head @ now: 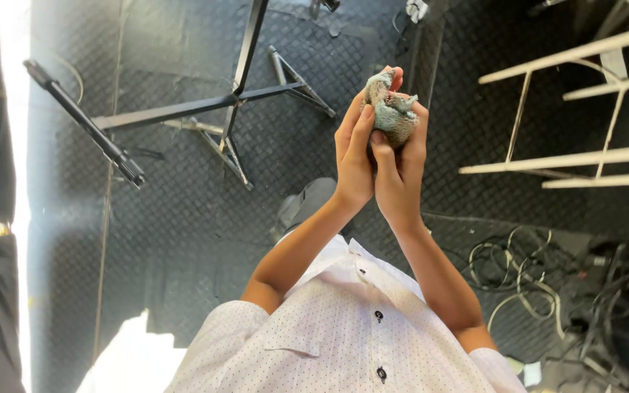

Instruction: Wiping down a black metal equipment stand using a cloth.

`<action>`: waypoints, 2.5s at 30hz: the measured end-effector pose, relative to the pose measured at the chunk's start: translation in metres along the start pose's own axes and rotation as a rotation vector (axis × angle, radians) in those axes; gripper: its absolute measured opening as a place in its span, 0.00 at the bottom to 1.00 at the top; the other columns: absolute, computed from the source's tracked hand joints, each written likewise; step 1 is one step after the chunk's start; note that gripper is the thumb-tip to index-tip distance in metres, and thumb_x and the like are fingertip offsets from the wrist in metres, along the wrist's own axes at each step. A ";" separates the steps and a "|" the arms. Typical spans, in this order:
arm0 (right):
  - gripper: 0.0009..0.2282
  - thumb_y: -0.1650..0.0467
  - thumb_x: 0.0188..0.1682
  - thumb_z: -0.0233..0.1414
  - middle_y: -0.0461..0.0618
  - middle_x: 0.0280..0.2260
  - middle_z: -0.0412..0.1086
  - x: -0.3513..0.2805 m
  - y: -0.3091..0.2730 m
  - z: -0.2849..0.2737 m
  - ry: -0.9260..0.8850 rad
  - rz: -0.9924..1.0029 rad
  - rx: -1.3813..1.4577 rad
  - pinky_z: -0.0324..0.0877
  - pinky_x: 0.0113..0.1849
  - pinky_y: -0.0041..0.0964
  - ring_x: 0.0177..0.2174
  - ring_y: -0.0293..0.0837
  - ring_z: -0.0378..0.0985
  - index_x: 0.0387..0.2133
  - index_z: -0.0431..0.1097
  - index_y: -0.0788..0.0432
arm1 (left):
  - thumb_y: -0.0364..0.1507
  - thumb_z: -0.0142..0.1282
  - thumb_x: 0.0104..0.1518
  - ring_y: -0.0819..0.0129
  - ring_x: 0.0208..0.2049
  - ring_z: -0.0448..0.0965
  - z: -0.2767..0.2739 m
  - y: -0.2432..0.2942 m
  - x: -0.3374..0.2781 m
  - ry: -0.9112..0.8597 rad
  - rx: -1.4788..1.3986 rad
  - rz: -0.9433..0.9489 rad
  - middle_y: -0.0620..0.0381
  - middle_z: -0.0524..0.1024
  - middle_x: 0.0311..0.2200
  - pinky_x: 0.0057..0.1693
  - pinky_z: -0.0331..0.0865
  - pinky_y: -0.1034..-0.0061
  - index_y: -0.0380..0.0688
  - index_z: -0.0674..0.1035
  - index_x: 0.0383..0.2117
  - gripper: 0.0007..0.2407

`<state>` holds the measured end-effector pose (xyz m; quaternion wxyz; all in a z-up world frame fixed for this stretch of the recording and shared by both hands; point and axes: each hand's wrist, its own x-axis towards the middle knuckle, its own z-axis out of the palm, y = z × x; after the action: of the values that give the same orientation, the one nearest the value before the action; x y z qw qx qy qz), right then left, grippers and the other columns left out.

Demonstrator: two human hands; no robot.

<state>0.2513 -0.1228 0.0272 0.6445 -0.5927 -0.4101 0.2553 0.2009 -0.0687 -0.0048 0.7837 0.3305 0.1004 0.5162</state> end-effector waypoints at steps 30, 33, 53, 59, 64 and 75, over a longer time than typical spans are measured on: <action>0.15 0.79 0.59 0.40 0.48 0.55 0.64 0.358 0.124 0.085 -0.485 0.210 0.255 0.62 0.59 0.31 0.54 0.35 0.67 0.59 0.59 0.62 | 0.24 0.50 0.68 0.60 0.66 0.68 -0.135 -0.014 0.306 0.428 0.169 0.268 0.49 0.67 0.66 0.71 0.62 0.66 0.34 0.69 0.63 0.17; 0.15 0.79 0.60 0.41 0.48 0.55 0.65 0.388 0.149 0.091 -0.505 0.223 0.235 0.62 0.56 0.29 0.52 0.35 0.66 0.59 0.60 0.61 | 0.25 0.50 0.67 0.60 0.69 0.67 -0.158 -0.018 0.320 0.511 0.172 0.236 0.49 0.66 0.67 0.73 0.60 0.66 0.35 0.70 0.62 0.17; 0.16 0.79 0.50 0.53 0.53 0.54 0.69 0.571 0.371 0.248 -0.935 -0.272 -0.180 0.59 0.62 0.47 0.57 0.50 0.70 0.53 0.68 0.62 | 0.37 0.36 0.77 0.63 0.72 0.58 -0.327 -0.097 0.475 0.909 0.401 0.129 0.49 0.59 0.70 0.76 0.50 0.73 0.35 0.55 0.72 0.23; 0.18 0.71 0.60 0.46 0.59 0.59 0.65 0.552 0.401 0.235 -0.581 0.424 0.256 0.69 0.57 0.45 0.55 0.50 0.73 0.62 0.56 0.63 | 0.46 0.36 0.78 0.60 0.74 0.50 -0.328 -0.074 0.488 0.892 0.511 -0.042 0.45 0.50 0.74 0.76 0.47 0.72 0.34 0.47 0.74 0.30; 0.26 0.64 0.57 0.47 0.58 0.60 0.64 0.528 0.411 0.169 -0.557 0.795 0.228 0.67 0.60 0.40 0.57 0.46 0.71 0.65 0.54 0.69 | 0.50 0.32 0.75 0.55 0.76 0.42 -0.343 -0.075 0.496 0.845 0.699 -0.109 0.41 0.43 0.76 0.77 0.44 0.67 0.33 0.43 0.73 0.33; 0.28 0.60 0.50 0.62 0.53 0.51 0.71 0.528 0.442 0.198 -0.547 1.277 0.708 0.71 0.53 0.39 0.49 0.45 0.76 0.58 0.62 0.65 | 0.54 0.29 0.72 0.51 0.75 0.39 -0.344 -0.088 0.502 1.003 1.407 -0.066 0.47 0.44 0.74 0.79 0.42 0.63 0.42 0.50 0.74 0.33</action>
<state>0.4374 0.4916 -0.2915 0.3994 -0.3888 -0.0280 0.8298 0.3191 0.4917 -0.2294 0.2746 0.4689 0.7402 0.3960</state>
